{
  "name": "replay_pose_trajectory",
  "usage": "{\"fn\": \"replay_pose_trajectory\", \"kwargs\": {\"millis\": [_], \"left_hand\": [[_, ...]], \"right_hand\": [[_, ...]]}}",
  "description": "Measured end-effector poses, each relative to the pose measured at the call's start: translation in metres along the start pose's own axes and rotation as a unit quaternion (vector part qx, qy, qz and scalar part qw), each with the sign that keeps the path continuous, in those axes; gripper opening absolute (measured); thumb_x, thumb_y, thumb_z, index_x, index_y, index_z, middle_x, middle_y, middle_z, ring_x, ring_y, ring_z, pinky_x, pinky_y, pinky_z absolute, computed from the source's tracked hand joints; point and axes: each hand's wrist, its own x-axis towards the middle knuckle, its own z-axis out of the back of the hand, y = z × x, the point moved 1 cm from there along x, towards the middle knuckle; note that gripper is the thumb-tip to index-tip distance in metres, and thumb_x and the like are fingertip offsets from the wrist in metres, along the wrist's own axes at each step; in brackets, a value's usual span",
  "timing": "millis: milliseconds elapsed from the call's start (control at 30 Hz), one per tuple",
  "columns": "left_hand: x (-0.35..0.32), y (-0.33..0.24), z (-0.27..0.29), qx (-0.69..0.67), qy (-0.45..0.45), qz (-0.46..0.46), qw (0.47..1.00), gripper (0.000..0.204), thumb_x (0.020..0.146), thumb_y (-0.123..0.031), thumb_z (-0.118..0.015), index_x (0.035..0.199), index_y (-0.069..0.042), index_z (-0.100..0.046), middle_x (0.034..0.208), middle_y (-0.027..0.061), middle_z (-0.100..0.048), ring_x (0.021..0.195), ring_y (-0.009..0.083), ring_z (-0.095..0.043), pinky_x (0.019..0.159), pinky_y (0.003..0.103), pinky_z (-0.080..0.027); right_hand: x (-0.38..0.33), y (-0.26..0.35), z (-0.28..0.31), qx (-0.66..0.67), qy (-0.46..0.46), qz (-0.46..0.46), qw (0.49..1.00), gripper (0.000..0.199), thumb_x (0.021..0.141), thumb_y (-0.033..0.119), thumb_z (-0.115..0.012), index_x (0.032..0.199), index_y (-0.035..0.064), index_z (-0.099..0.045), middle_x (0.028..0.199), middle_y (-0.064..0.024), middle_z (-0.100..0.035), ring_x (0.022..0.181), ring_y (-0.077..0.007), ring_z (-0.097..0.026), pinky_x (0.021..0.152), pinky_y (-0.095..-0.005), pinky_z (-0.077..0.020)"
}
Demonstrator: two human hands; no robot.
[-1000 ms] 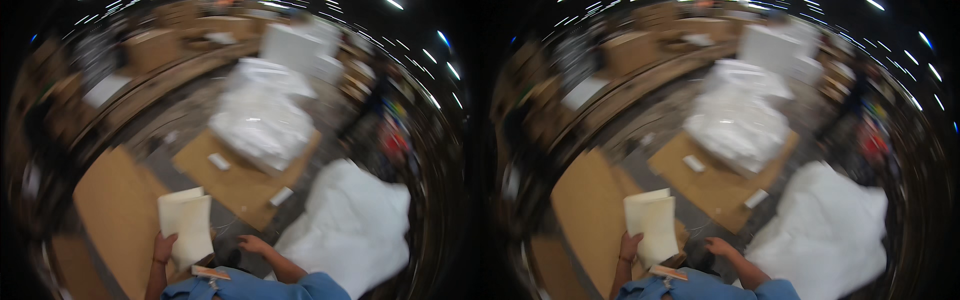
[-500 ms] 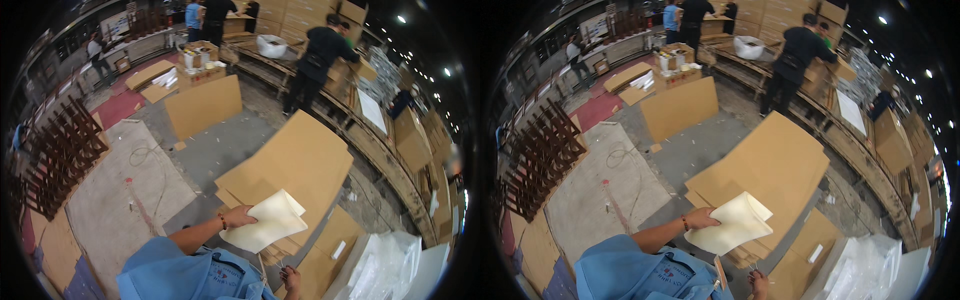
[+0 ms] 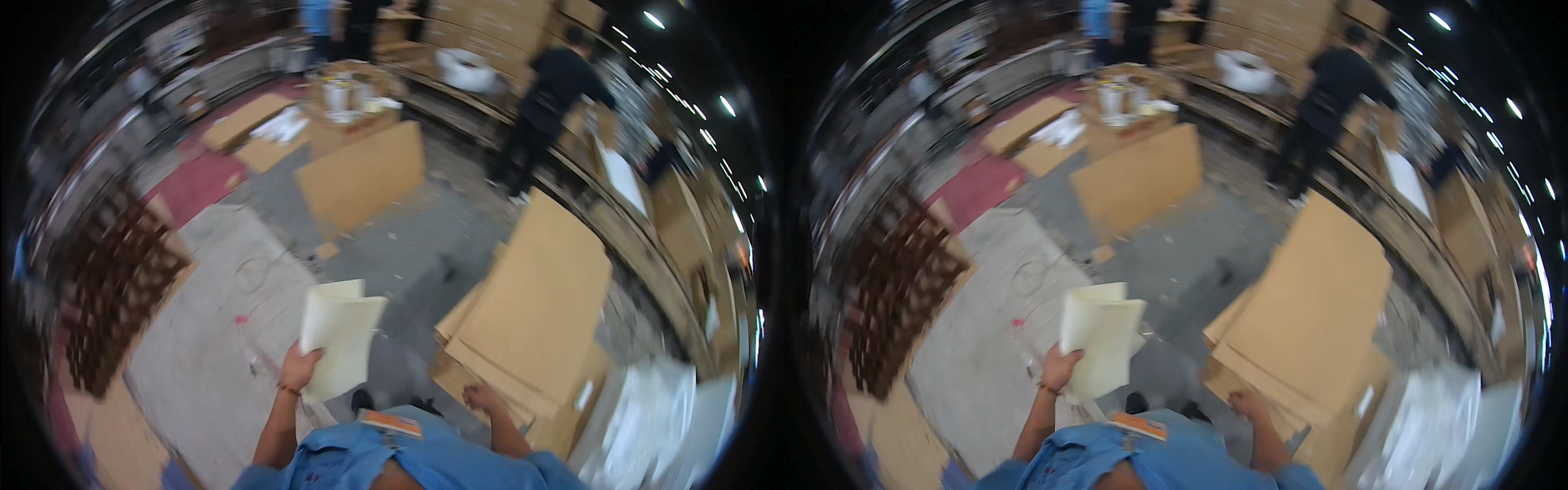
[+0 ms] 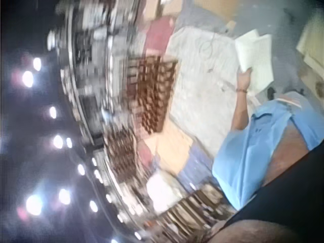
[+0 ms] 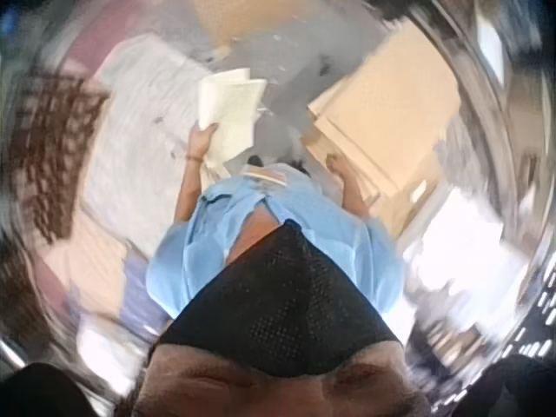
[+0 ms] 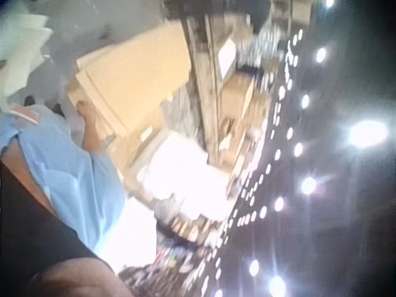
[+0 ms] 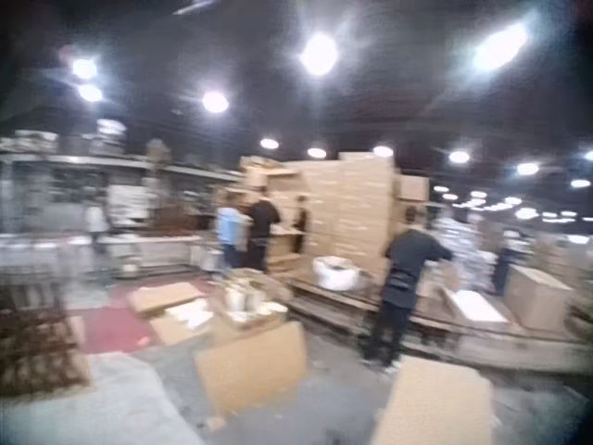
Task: The person retrieves white foam sheets from a plastic bag, walks to a workbench, and uses a utility knife to cut the foam into smaller rectangular pieces. The cut pieces are then placed on a nearby surface.
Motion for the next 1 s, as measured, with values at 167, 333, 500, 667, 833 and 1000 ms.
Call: {"fn": "replay_pose_trajectory", "kwargs": {"millis": [167, 333, 500, 667, 833, 1000], "left_hand": [[0.039, -0.004, -0.017, -0.080, 0.040, -0.046, 0.995, 0.034, 0.082, -0.007, -0.062, 0.113, 0.007, -0.059, 0.105, 0.0108, -0.067, 0.095, 0.0182, -0.062, 0.085, 0.030, -0.048], [0.100, -0.027, -0.079, -0.036, 0.198, -0.029, 0.979, 0.038, 0.084, -0.009, -0.063, 0.118, 0.008, -0.056, 0.107, 0.0122, -0.065, 0.093, 0.0190, -0.061, 0.083, 0.030, -0.048], [0.134, -0.064, -0.187, -0.098, 0.344, -0.028, 0.934, 0.037, 0.088, -0.012, -0.063, 0.118, 0.007, -0.055, 0.106, 0.0121, -0.064, 0.090, 0.0194, -0.063, 0.079, 0.031, -0.050], [0.098, -0.096, -0.307, -0.097, 0.406, -0.010, 0.908, 0.036, 0.086, -0.007, -0.061, 0.117, 0.010, -0.052, 0.111, 0.0189, -0.061, 0.093, 0.0249, -0.064, 0.078, 0.036, -0.055], [0.050, -0.099, -0.421, -0.090, 0.560, 0.035, 0.823, 0.039, 0.087, -0.007, -0.060, 0.122, 0.008, -0.050, 0.114, 0.0169, -0.060, 0.096, 0.0248, -0.063, 0.083, 0.037, -0.053], [0.006, -0.071, -0.560, -0.060, 0.622, 0.082, 0.776, 0.043, 0.088, -0.011, -0.060, 0.126, 0.007, -0.050, 0.116, 0.0169, -0.060, 0.099, 0.0263, -0.062, 0.085, 0.037, -0.052]], "right_hand": [[0.009, 0.072, -0.012, -0.151, -0.075, 0.159, 0.973, 0.043, 0.084, 0.027, -0.060, 0.119, 0.0011, -0.063, 0.098, -0.0155, -0.070, 0.080, -0.0236, -0.068, 0.075, -0.0366, -0.0539], [-0.047, 0.066, -0.020, -0.018, -0.139, 0.102, 0.985, 0.045, 0.082, 0.028, -0.058, 0.119, 0.0018, -0.063, 0.114, -0.0190, -0.066, 0.109, -0.0314, -0.061, 0.096, -0.0388, -0.0462], [-0.133, -0.060, -0.016, 0.075, -0.223, -0.084, 0.968, 0.041, 0.082, 0.025, -0.058, 0.116, 0.0023, -0.065, 0.107, -0.0186, -0.067, 0.100, -0.0313, -0.064, 0.086, -0.0394, -0.0507], [-0.183, -0.161, -0.033, 0.387, -0.339, -0.210, 0.831, 0.037, 0.083, 0.019, -0.056, 0.115, 0.0020, -0.066, 0.102, -0.0164, -0.069, 0.086, -0.0289, -0.066, 0.074, -0.0372, -0.0537], [-0.183, -0.185, -0.079, 0.499, -0.360, -0.211, 0.759, 0.038, 0.085, 0.017, -0.058, 0.120, 0.0028, -0.064, 0.102, -0.0126, -0.068, 0.085, -0.0228, -0.066, 0.072, -0.0334, -0.0538], [-0.228, -0.186, -0.137, 0.616, -0.374, -0.216, 0.659, 0.039, 0.086, 0.018, -0.061, 0.123, 0.0037, -0.061, 0.105, -0.0097, -0.067, 0.087, -0.0192, -0.065, 0.072, -0.0320, -0.0535]]}}
